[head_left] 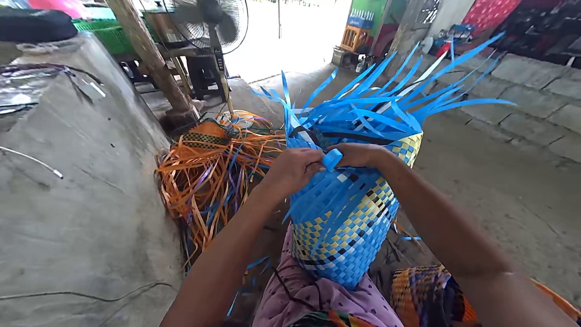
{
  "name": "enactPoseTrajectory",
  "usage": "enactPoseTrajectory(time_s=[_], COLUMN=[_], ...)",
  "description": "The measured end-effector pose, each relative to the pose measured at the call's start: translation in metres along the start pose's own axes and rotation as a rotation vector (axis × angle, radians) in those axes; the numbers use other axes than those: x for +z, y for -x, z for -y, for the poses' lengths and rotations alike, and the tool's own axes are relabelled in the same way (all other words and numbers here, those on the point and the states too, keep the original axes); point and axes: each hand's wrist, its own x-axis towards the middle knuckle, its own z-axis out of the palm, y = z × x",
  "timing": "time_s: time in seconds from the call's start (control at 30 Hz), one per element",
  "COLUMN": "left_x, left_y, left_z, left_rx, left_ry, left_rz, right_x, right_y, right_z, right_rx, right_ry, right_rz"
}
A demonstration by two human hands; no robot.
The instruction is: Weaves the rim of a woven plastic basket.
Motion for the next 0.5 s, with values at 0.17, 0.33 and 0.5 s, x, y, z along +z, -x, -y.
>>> enactPoseTrajectory(time_s=[0.17,0.33,0.5], left_x=[-0.001,0.001,0.006], left_y=[-0.020,-0.023,-0.023], left_z=[-0.004,-0.006,-0.006], left_rx=[0.052,0.091,0.140], left_ry=[-0.042,-0.129,-0.187], left_rz=[0.007,0.051,0.091], right_x=[0.004,0.008,0.006], right_y=[0.006,0.006,-0.003], right_z=[0.003,0.008,-0.012], right_rx=[-0.029,0.029,-0.022], right_ry=[-0.033,0.032,-0.010], right_rz=[-0.042,-0.077,-0.058])
